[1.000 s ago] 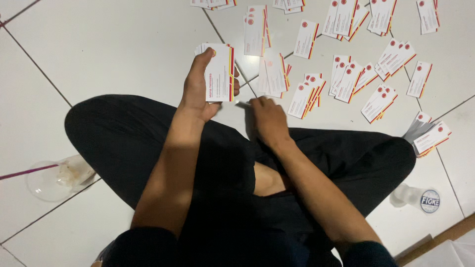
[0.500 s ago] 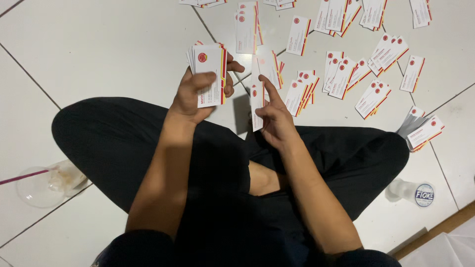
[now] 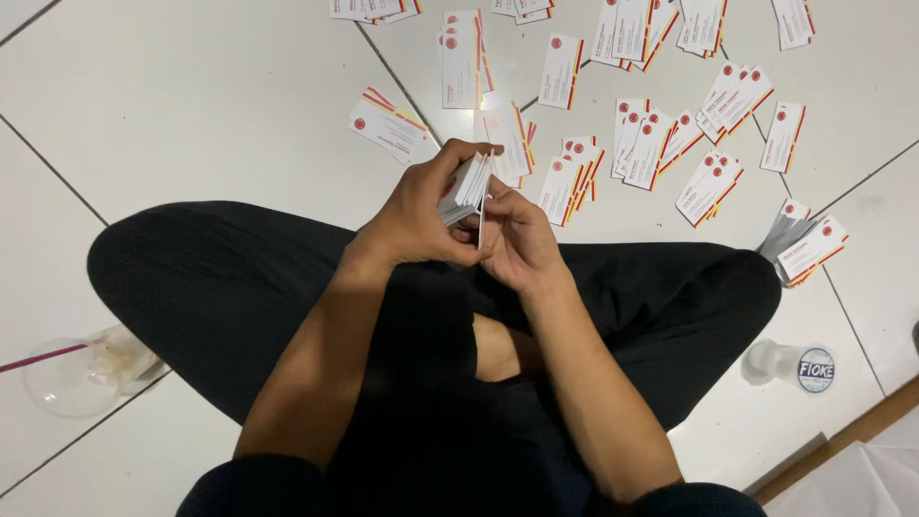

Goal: The person sits cross-legged on a tiled floor and sorts a large pile of small white cards with red and yellow designs. They repeatedly pick up cards from the floor, hold them in their hands, and place them into a neat stack. The process continues throughout the video as they gather cards from the surrounding area.

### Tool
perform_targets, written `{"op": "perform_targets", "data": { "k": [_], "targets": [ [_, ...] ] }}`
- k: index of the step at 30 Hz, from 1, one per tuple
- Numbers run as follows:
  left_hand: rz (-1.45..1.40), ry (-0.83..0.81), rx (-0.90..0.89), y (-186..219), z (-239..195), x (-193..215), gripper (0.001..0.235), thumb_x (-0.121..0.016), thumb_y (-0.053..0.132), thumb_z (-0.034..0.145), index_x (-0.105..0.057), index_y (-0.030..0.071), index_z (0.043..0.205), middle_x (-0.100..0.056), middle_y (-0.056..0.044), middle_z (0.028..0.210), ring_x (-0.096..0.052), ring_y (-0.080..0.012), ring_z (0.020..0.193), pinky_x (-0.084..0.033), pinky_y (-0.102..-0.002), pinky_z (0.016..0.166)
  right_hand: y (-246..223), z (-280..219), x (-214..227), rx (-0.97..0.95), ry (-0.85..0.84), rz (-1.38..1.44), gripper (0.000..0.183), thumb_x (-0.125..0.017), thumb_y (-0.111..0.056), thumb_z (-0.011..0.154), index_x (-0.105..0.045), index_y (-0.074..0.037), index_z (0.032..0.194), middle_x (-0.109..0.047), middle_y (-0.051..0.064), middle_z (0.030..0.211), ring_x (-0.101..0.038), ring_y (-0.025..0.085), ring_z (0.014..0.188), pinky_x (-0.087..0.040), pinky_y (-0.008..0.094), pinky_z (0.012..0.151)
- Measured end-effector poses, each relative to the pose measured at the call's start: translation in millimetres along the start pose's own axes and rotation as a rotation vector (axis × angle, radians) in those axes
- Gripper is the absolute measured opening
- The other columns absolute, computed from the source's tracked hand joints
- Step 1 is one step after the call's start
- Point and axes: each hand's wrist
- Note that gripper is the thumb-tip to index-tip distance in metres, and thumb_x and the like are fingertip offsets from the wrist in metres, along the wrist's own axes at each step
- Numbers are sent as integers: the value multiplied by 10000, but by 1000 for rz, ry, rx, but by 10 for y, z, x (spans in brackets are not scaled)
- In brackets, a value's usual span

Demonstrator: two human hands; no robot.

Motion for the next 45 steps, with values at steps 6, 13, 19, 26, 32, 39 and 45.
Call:
{"op": "perform_targets", "data": {
  "k": [6, 13, 19, 26, 32, 39, 45],
  "targets": [
    [4, -10, 15, 88, 8, 16, 906, -960, 277, 528, -527, 95, 1303, -706, -169, 1003, -655, -233, 914, -523, -438, 855, -18, 127, 334, -8, -1, -114, 436, -614, -338, 893, -593, -94, 1254, -552, 130, 947, -592, 293, 766, -487, 343, 520],
    [-29, -1, 37, 233, 16, 69, 911, -965, 283, 547, -529, 102, 1326, -700, -162, 991, -644, -217, 913, -531, -425, 865, -50, -94, 81, 256, 6, -503, 846, -839, -387, 814, -440, -17, 1461, -667, 103, 1240, -687, 187, 1039, -638, 426, 802],
    [47, -98, 39, 219, 3, 72, 1008, -985, 319, 536, -490, 57, 1374, -688, -236, 1034, -667, -331, 939, -525, -501, 867, 51, -123, 218, 315, 88, -469, 551, -798, -70, 838, -441, -82, 1258, -689, 140, 1056, -710, 235, 863, -627, 364, 631],
    [118, -150, 96, 152, 14, 43, 887, -911, 168, 547, -488, 44, 1317, -665, -256, 971, -687, -436, 935, -517, -529, 836, 90, -111, 374, 274, 39, -533, 368, -809, -4, 788, -539, 5, 1036, -578, 116, 959, -713, 235, 761, -637, 381, 576],
    [31, -115, 144, 178, -4, 71, 894, -983, 290, 522, -515, 105, 1261, -694, -156, 938, -684, -285, 909, -529, -446, 835, 152, -154, 408, 284, 65, -551, 344, -821, -12, 800, -569, 17, 1032, -582, 89, 991, -739, 227, 896, -601, 253, 566],
    [-277, -46, 172, 91, -45, -10, 755, -992, 229, 599, -579, 132, 1224, -731, -83, 1135, -592, -102, 954, -518, -362, 908, 113, -246, 316, 330, 27, -689, 379, -851, 74, 726, -575, 37, 983, -602, 195, 1174, -717, 249, 989, -647, 340, 787],
    [-399, 23, 334, 16, 0, 12, 453, -906, 198, 722, -622, 111, 1064, -748, -51, 980, -683, -115, 846, -552, -258, 773, 93, -252, 294, 385, 20, -970, 383, -910, -16, 709, -650, 11, 989, -638, 207, 1285, -625, 209, 1092, -553, 428, 1016]
  ]
}}
Point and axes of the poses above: each hand's wrist, its own z-axis towards the middle knuckle, its own x-axis out of the back of the hand, y = z × x
